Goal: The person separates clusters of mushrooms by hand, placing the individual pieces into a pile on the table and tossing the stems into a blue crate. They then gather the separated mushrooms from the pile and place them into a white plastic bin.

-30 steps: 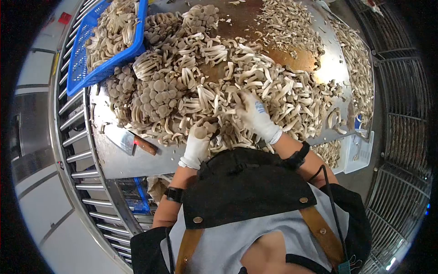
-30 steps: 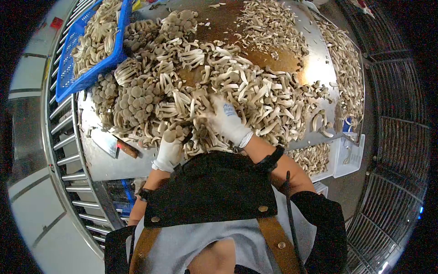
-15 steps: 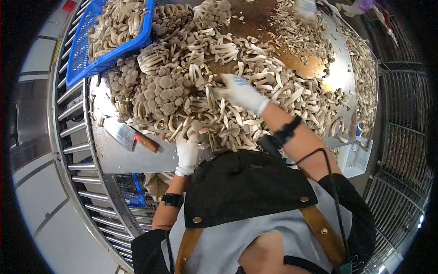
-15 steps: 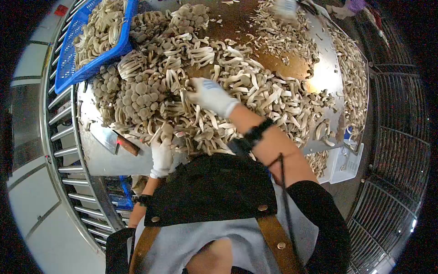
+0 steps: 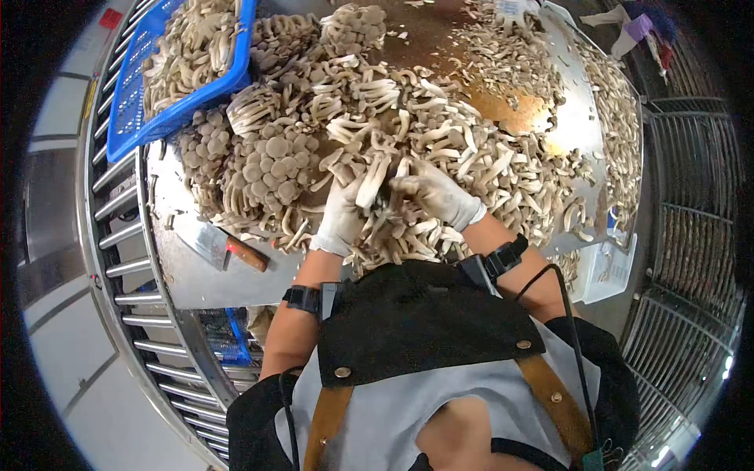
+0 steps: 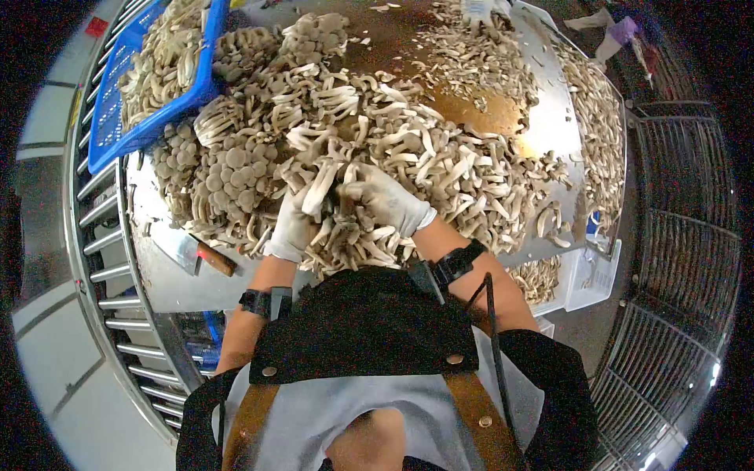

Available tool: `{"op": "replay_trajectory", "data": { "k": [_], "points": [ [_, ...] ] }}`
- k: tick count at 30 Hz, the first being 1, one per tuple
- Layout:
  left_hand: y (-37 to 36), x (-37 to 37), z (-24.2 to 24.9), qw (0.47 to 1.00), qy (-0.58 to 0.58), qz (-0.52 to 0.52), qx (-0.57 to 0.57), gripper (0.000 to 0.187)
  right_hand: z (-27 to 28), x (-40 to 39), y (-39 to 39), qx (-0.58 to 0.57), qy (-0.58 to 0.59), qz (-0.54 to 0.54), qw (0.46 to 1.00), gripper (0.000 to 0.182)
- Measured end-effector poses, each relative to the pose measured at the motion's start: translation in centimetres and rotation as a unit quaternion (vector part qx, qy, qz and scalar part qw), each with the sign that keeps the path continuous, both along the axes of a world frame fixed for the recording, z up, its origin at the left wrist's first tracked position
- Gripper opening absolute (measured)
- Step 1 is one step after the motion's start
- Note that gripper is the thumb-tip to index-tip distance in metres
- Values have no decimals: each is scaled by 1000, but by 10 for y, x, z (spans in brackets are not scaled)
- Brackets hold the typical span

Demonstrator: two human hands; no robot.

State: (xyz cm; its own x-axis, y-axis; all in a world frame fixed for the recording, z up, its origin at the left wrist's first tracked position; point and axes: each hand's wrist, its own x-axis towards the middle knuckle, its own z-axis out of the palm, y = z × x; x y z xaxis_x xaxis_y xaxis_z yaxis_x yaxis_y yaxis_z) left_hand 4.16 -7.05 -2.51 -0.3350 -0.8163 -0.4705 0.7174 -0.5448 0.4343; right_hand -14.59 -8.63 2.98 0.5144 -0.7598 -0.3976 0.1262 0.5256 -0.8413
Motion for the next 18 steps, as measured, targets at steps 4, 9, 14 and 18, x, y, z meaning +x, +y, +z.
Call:
{"op": "replay_trajectory", "data": {
  "k": [4,9,14,18],
  "points": [
    [9,-4,7,983,-169,-13,-72,36,-6,-11,-3,18,127,40,991,76],
    [22,-2,43,986,-154,16,-59,46,18,-7,-9,-31,107,10,994,76],
    [37,6,10,975,-197,-23,-102,35,3,10,10,-220,163,-21,961,58],
    [43,5,32,985,-149,-2,-81,35,-9,7,11,-159,275,23,948,44]
  ]
}}
